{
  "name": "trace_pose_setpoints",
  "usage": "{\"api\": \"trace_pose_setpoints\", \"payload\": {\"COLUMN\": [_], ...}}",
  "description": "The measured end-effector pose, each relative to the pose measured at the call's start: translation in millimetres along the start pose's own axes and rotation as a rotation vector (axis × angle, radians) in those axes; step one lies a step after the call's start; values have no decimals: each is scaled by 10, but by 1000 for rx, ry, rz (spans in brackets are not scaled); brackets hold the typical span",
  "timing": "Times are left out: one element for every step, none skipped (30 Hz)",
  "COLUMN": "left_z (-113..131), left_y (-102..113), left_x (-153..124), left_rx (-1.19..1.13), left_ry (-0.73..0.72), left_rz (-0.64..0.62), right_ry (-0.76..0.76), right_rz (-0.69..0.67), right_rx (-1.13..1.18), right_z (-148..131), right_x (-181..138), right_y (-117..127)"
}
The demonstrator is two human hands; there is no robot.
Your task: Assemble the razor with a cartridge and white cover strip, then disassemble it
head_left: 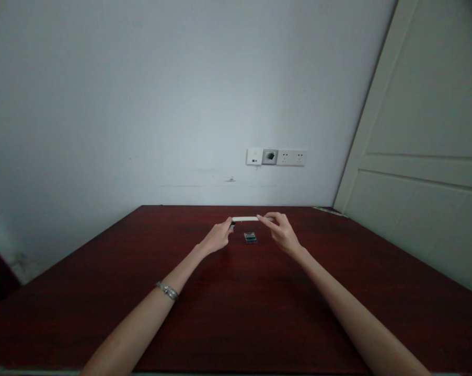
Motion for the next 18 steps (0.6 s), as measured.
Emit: {"api": "trace_pose_setpoints", "payload": {"left_z": [-1, -4, -10, -16, -21, -24, -26, -26, -24, -20, -16, -11, -8, -6, -5, -5, -3, -1], "left_y": [7, 15, 21, 24, 24, 20, 15, 9, 4, 2, 3, 10, 21, 35, 49, 60, 68, 70], "left_x": [-2, -4, -6, -8, -9, -8, -7, -4, -1, 2, 3, 3, 2, -1, -5, -9, -12, -13], "left_rx": [1, 7, 17, 28, 39, 49, 57, 64, 67, 66, 63, 58, 52, 47, 43, 41, 40, 39], "left_ry": [1, 3, 4, 5, 4, 3, 4, 6, 10, 13, 15, 14, 12, 10, 7, 3, 1, 0], "left_rz": [1, 2, 2, 2, 0, -2, -5, -7, -10, -14, -17, -17, -15, -13, -11, -10, -8, -9], "right_ry": [11, 14, 11, 3, -6, -14, -18, -19, -19, -19, -20, -21, -23, -26, -31, -37, -45, -56], "right_rz": [-6, -10, -10, -3, 10, 24, 36, 43, 41, 30, 15, -1, -12, -15, -12, -2, 10, 21], "right_rx": [8, 10, 7, 2, -5, -8, -9, -6, 0, 6, 12, 15, 14, 11, 6, 2, 0, 1], "right_z": [-22, -24, -11, 9, 27, 35, 31, 14, -10, -31, -46, -50, -40, -19, 8, 35, 56, 64], "right_x": [3, -2, -12, -23, -31, -35, -33, -26, -16, -5, 2, 4, 0, -8, -19, -29, -34, -34], "right_y": [-10, -13, -7, 6, 24, 40, 51, 55, 49, 37, 21, 8, 2, 3, 12, 27, 41, 52]}}
Point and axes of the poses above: each hand's wrist, its own x-axis towards the middle knuckle, its own y-axis out of the back of the hand, z = x × y, the point moved 7 cm from there along x, towards the middle knuckle, and after that the axes turned 4 degrees about -x, right-handed, at the moved point
